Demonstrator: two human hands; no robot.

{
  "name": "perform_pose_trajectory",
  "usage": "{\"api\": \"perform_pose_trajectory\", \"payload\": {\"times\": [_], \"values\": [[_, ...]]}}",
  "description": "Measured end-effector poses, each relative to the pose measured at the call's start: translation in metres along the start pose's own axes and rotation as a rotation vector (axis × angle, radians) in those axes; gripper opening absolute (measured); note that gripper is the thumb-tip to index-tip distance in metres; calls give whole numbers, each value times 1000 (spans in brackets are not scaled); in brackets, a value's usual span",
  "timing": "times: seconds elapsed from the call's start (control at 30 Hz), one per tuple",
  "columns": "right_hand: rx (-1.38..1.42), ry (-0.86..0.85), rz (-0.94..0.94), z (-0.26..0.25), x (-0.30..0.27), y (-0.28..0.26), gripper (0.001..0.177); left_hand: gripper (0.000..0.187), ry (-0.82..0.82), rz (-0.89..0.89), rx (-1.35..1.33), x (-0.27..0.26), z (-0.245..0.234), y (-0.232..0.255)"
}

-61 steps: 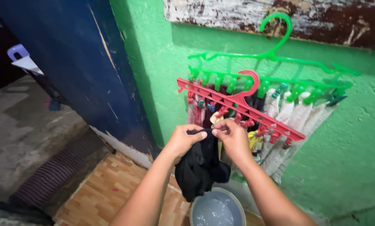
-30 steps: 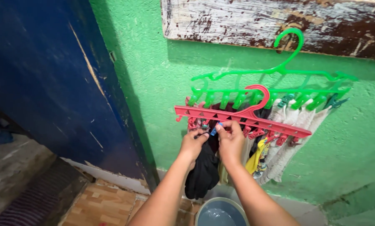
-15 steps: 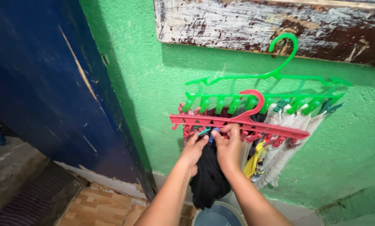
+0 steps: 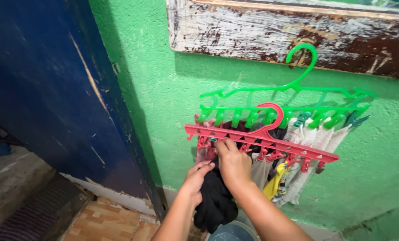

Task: The person removes socks and underwear from a drying rack into a bucket, washes them, and hangs them back up. They then pour the dirty water onto the floor and refill the bucket from a faucet.

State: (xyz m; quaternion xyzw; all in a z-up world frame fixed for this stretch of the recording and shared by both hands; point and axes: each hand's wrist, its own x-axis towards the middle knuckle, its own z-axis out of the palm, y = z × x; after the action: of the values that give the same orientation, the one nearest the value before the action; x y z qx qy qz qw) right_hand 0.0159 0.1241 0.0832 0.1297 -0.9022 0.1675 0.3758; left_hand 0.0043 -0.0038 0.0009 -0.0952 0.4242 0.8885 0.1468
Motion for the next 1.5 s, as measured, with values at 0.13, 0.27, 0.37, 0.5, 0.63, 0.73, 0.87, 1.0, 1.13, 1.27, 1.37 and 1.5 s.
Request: {"api": "perform_pose_trajectory", "payload": {"times": [0.13, 0.27, 0.37, 0.5, 0.63, 0.73, 0.87, 1.0, 1.13, 1.27, 1.37, 1.5], "values": [[80, 50, 16, 7, -5, 0, 18, 15, 25, 9, -40, 3, 0, 3], [328, 115, 54, 14, -7, 5, 15, 10, 59, 96, 34, 19, 2, -5], [456, 124, 139, 14, -2, 6, 12, 9, 68, 166, 133, 30, 1, -5], [678, -102, 459, 5, -1, 0, 11, 8, 84, 162, 231, 28, 1, 2], [856, -77, 452, 8, -3, 0, 10, 6, 41, 162, 268, 18, -1, 11], [975, -16, 555, 17, -8, -4, 15, 4, 34, 112, 257, 16, -4, 12], [975, 187, 499, 31, -10, -6, 27, 4, 56, 107, 219, 22, -11, 6], [1019, 233, 475, 39, -9, 1, 28, 6, 40, 184, 261, 23, -13, 5], [948, 202, 511, 40, -9, 3, 30, 14, 4, 113, -21, 15, 1, 15], [837, 167, 501, 31, -5, 0, 33, 17, -6, 15, -245, 10, 14, 16], [730, -60, 638, 12, -7, -4, 25, 13, 27, 90, -184, 14, 6, 7], [788, -85, 497, -1, -25, -3, 25, 17, 198, 228, -138, 15, -16, 0]]}}
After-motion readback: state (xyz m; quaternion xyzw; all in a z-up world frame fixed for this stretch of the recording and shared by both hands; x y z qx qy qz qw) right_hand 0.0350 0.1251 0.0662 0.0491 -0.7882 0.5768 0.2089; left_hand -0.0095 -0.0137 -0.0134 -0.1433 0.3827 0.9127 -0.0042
